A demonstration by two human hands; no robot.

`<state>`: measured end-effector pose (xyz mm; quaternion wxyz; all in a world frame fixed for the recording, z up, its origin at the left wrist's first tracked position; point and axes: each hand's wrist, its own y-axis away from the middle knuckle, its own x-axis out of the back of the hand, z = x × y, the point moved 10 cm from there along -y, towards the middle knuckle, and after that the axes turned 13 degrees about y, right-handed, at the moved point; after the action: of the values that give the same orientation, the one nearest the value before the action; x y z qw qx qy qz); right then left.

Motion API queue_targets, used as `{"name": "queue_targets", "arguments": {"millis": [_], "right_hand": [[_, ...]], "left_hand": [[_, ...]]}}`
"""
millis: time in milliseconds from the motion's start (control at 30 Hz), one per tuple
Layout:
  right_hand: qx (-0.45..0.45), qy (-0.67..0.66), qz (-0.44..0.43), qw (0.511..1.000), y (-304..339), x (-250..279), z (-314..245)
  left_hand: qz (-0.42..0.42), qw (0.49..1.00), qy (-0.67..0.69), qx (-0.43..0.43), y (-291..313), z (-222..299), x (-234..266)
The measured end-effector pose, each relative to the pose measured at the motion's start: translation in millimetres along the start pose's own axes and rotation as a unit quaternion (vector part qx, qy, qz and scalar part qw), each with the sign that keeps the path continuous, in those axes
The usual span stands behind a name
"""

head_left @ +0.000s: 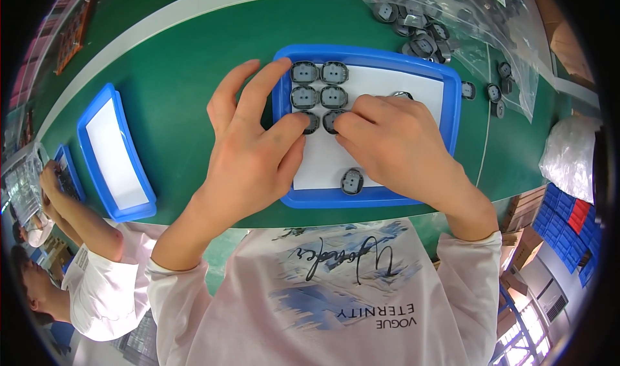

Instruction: The person places electronic components one by one into a plastic tray, slides the tray along the table to another person, and then fills a second tray with components by hand before checking each part.

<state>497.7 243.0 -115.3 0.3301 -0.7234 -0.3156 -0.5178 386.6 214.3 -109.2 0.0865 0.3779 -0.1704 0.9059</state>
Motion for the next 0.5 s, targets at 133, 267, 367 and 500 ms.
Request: {"name": "queue_targets", "arguments": {"millis": [133, 267, 367, 500], "right_hand": [[-0.008, -0.001, 0.005, 1.0, 1, -4, 2], [-0.008, -0.019, 0.0, 1.0, 3, 1, 8], [-0.033, -0.133, -0.001, 0.991, -2, 32, 34], [0.005, 0.0, -0.04, 0.999, 13, 49, 40]], "left_hand": [[0.0, 1.0, 0.0, 0.006, -2, -1, -3], [0.039, 0.998, 0.038, -0.039, -2, 9, 3], [-0.011, 0.995, 0.087, -0.048, 14, 31, -4], [-0.121, 0.986, 0.101, -0.048, 17, 56, -38]]}}
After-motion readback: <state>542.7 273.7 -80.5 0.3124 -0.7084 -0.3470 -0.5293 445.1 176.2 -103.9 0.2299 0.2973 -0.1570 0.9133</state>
